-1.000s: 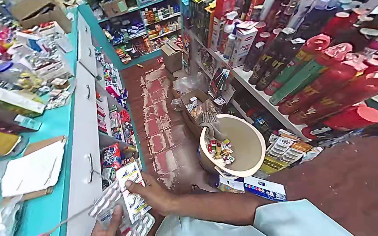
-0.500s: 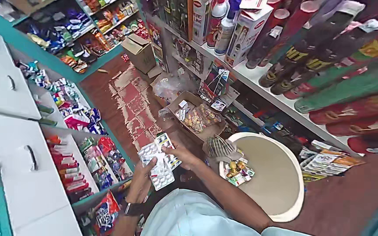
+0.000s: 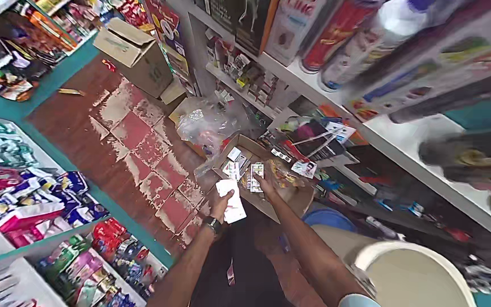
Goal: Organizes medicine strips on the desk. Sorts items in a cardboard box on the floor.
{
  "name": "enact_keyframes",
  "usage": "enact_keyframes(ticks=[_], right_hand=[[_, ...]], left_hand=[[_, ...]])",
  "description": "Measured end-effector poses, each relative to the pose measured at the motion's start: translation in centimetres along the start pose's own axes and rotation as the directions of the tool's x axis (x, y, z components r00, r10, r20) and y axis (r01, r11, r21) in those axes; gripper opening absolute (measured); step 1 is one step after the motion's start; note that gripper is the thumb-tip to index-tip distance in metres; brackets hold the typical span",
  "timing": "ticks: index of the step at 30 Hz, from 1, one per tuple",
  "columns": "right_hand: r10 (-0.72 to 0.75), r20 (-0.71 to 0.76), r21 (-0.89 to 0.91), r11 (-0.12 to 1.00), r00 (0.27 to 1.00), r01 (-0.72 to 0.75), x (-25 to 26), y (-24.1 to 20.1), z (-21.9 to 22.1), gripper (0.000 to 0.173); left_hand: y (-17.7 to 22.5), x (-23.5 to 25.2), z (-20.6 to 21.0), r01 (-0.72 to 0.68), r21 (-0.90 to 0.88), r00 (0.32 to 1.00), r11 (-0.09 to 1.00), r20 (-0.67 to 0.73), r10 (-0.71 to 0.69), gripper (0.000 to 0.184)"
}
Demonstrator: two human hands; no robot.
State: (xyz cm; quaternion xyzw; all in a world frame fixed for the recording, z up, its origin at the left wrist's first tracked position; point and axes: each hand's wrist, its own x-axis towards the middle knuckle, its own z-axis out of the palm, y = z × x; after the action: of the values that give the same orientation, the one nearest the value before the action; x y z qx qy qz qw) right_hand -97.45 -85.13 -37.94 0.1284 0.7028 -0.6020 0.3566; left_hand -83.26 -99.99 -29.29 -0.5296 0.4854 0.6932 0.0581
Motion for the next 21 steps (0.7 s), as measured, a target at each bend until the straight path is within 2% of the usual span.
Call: enact_keyframes(ticks=[3, 7, 11, 14, 18, 21], right_hand=[[-0.028, 0.001, -0.232, 0.972, 1.0, 0.027, 8.1, 2.1, 1.9, 0.057], [-0.104, 0.031, -0.341, 0.934, 0.994, 0.108, 16.3, 4.6, 3.3, 0.05], [-0.052, -0.039, -0.559, 0.829, 0.998, 0.021, 18.9, 4.6, 3.4, 0.049], [-0.044, -0.044, -0.641, 0.767, 0.998, 0.006, 19.7, 6.5, 3.6, 0.057], [-0.083, -0.044, -0.696, 0.717, 0.996, 0.03, 19.2, 7.6, 4.3, 0.064], [-0.078, -0.065, -0.725, 0.689, 0.995, 0.007, 18.3, 7.4, 4.6, 0.064]], left_hand=[[-1.6, 9.2, 3.5, -0.006, 0.078, 1.0, 0.997, 0.018, 0.004, 0.067], [-3.1, 19.6, 7.3, 0.058, 0.211, 0.997, 0.976, 0.029, -0.066, 0.079], [-4.1, 26.0, 8.5, 0.095, 0.317, 0.988, 0.944, 0.086, -0.128, 0.073], [-5.8, 28.5, 8.4, 0.133, 0.28, 0.984, 0.951, 0.076, -0.16, 0.07], [-5.9, 29.1, 7.8, 0.13, 0.467, 0.982, 0.875, 0.06, -0.179, 0.058], [-6.1, 29.2, 7.9, 0.136, 0.464, 0.985, 0.875, 0.027, -0.168, 0.063]])
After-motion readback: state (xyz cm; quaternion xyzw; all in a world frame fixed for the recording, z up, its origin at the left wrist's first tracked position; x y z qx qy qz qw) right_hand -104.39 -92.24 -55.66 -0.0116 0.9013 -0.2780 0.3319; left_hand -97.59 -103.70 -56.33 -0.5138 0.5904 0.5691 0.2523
